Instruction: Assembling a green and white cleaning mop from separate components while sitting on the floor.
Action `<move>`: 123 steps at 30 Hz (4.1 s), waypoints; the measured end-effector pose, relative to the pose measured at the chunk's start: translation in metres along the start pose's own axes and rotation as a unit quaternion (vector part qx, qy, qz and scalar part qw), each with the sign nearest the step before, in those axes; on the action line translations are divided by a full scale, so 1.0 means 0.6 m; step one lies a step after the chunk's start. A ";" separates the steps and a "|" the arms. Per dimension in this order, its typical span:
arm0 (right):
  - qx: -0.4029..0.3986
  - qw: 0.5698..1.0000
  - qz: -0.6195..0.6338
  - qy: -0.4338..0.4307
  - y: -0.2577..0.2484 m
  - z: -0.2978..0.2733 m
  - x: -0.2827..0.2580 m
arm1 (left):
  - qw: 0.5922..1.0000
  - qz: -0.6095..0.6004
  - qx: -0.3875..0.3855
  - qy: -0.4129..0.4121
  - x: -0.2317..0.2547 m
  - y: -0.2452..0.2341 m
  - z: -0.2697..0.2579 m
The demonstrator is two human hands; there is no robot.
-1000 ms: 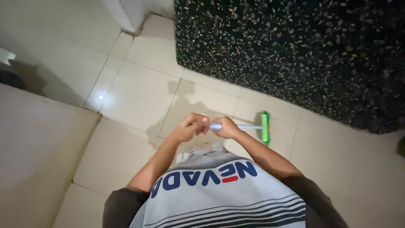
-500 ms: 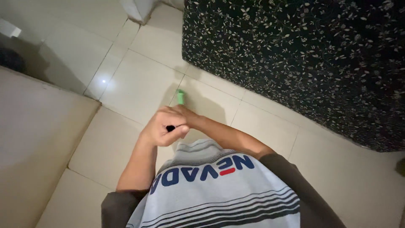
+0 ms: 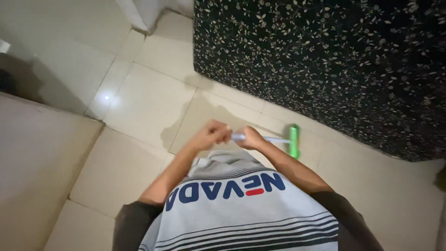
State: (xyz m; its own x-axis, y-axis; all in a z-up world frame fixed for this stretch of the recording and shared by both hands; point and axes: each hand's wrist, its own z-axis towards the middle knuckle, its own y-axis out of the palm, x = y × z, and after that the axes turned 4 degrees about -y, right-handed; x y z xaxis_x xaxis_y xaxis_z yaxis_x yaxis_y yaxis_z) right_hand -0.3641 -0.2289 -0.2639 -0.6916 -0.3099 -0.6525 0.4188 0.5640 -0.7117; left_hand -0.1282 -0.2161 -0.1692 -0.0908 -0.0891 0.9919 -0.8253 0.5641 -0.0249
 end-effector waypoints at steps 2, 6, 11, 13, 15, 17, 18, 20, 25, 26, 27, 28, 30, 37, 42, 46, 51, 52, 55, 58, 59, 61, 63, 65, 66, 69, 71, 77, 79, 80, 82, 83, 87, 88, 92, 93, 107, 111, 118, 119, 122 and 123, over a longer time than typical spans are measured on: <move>0.018 0.991 0.088 -0.097 -0.025 0.020 -0.079 | 0.992 -0.005 -0.031 0.121 0.151 -0.032 -0.035; 0.062 0.899 0.363 -0.238 0.004 0.129 -0.447 | 0.896 0.040 -0.153 0.416 0.414 -0.044 -0.135; -0.015 0.797 0.554 -0.240 0.063 0.187 -0.243 | 0.915 0.234 -0.073 0.320 0.327 -0.072 -0.134; -0.116 0.851 0.476 -0.190 0.049 0.188 -0.234 | 0.926 0.266 -0.031 0.268 0.284 -0.098 -0.127; -0.042 0.914 0.348 -0.206 0.003 0.191 -0.294 | 0.941 0.130 -0.071 0.304 0.263 -0.138 -0.127; -0.039 0.946 0.264 -0.187 0.016 0.190 -0.281 | 0.952 0.095 -0.090 0.277 0.221 -0.177 -0.121; -0.038 0.971 0.171 -0.165 0.019 0.190 -0.273 | 0.960 0.059 -0.106 0.254 0.199 -0.197 -0.116; -0.021 0.977 0.174 -0.125 0.039 0.192 -0.227 | 0.982 -0.025 -0.095 0.162 0.083 -0.223 -0.097; -0.022 0.990 0.121 0.064 0.116 0.263 -0.169 | 0.997 -0.040 0.019 -0.059 -0.078 -0.314 -0.083; -0.012 0.991 0.118 0.057 0.116 0.284 -0.193 | 0.998 -0.047 0.010 -0.035 -0.054 -0.346 -0.100; -0.003 0.992 0.115 0.049 0.117 0.306 -0.217 | 0.998 -0.055 0.000 -0.011 -0.030 -0.378 -0.117; -0.002 0.991 0.120 0.052 0.103 0.328 -0.284 | 0.998 -0.054 -0.004 -0.016 0.027 -0.424 -0.146; 0.014 0.993 0.118 -0.019 0.071 0.377 -0.410 | 0.976 -0.059 -0.075 0.195 0.138 -0.513 -0.198; 0.055 0.926 0.083 -0.365 0.111 0.546 -0.684 | 0.918 0.029 -0.207 0.338 0.356 -0.618 -0.320; 0.015 0.914 0.267 -0.306 0.157 0.597 -0.674 | 0.929 0.272 -0.094 0.231 0.245 -0.664 -0.309; 0.007 0.887 0.381 -0.261 0.196 0.620 -0.634 | 0.953 0.118 -0.160 0.229 0.202 -0.698 -0.301; 0.035 0.985 0.160 -0.049 0.183 0.542 -0.546 | 0.962 -0.010 -0.237 0.135 0.095 -0.681 -0.248; 0.036 0.986 0.159 -0.046 0.196 0.536 -0.515 | 0.961 -0.012 -0.238 0.136 0.070 -0.674 -0.239; 0.108 0.967 0.225 -0.049 0.224 0.526 -0.443 | 0.976 -0.069 -0.203 0.041 -0.003 -0.663 -0.219; 0.119 0.979 0.167 0.005 0.214 0.538 -0.442 | 0.995 -0.027 -0.096 0.019 -0.020 -0.682 -0.226; 0.107 0.985 0.134 -0.027 0.202 0.545 -0.458 | 0.995 -0.044 -0.088 0.033 0.003 -0.698 -0.240; 0.091 0.988 0.106 -0.065 0.166 0.565 -0.527 | 0.995 -0.057 -0.074 0.043 0.093 -0.733 -0.280; 0.029 0.990 0.106 -0.090 0.132 0.573 -0.622 | 0.965 -0.027 -0.118 0.232 0.213 -0.760 -0.330; 0.012 0.971 0.150 -0.184 0.108 0.586 -0.718 | 0.950 -0.005 -0.091 0.298 0.324 -0.747 -0.380; 0.002 0.941 0.188 -0.280 0.093 0.596 -0.765 | 0.927 0.023 -0.066 0.368 0.381 -0.742 -0.403; -0.002 0.948 0.161 -0.274 0.145 0.662 -0.796 | 0.916 0.126 -0.102 0.366 0.331 -0.771 -0.410; -0.018 0.950 0.166 -0.264 0.166 0.705 -0.789 | 0.931 0.141 -0.085 0.324 0.271 -0.791 -0.395; -0.007 0.948 0.263 -0.180 0.141 0.704 -0.746 | 0.971 0.068 -0.041 0.225 0.147 -0.823 -0.339; -0.009 0.953 0.249 -0.171 0.149 0.683 -0.679 | 0.979 0.034 -0.046 0.196 0.088 -0.818 -0.302; 0.024 0.964 0.229 -0.131 0.172 0.679 -0.623 | 0.992 -0.028 -0.046 0.114 0.044 -0.810 -0.279; 0.056 0.972 0.211 -0.088 0.212 0.666 -0.516 | 0.994 -0.091 -0.048 0.029 -0.039 -0.788 -0.238; 0.046 0.984 0.168 -0.044 0.229 0.657 -0.466 | 0.994 -0.104 -0.035 0.024 -0.078 -0.774 -0.221; 0.043 0.994 0.088 0.050 0.236 0.629 -0.354 | 0.987 -0.154 0.027 -0.040 -0.195 -0.730 -0.154; 0.040 0.994 0.087 0.052 0.221 0.636 -0.359 | 0.986 -0.157 0.028 -0.040 -0.195 -0.740 -0.143; 0.033 0.993 0.103 0.046 0.126 0.690 -0.401 | 0.987 -0.162 -0.006 0.016 -0.066 -0.811 -0.108; 0.035 0.988 0.149 0.010 0.103 0.704 -0.420 | 0.992 -0.123 -0.020 0.030 -0.004 -0.834 -0.109; 0.075 0.733 0.668 -0.105 0.000 0.862 -0.592 | 0.950 0.171 -0.071 0.253 0.256 -0.891 -0.058; -0.071 0.922 0.352 -0.143 -0.010 0.842 -0.472 | 0.955 0.010 -0.149 0.258 0.217 -0.885 -0.019; 0.021 0.959 0.278 -0.048 0.011 0.787 -0.343 | 0.988 -0.102 -0.117 -0.023 0.017 -0.861 0.050; 0.034 0.969 0.239 -0.045 0.016 0.789 -0.335 | 0.991 -0.102 -0.092 -0.006 0.010 -0.869 0.053; 0.029 0.982 0.185 -0.018 -0.026 0.803 -0.367 | 0.995 -0.068 -0.063 0.036 0.086 -0.907 0.037; 0.005 0.984 0.179 0.009 -0.042 0.803 -0.390 | 0.996 -0.038 -0.059 0.053 0.126 -0.919 0.020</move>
State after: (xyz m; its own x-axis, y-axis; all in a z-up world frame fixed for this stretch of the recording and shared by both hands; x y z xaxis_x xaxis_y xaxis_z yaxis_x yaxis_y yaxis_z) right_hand 0.0710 -0.5393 -0.2186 -0.5094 -0.0799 -0.8568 0.6431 0.6262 -0.4407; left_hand 0.3134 -0.5442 -0.0818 0.0340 -0.0528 0.9980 -0.7561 0.6517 0.0602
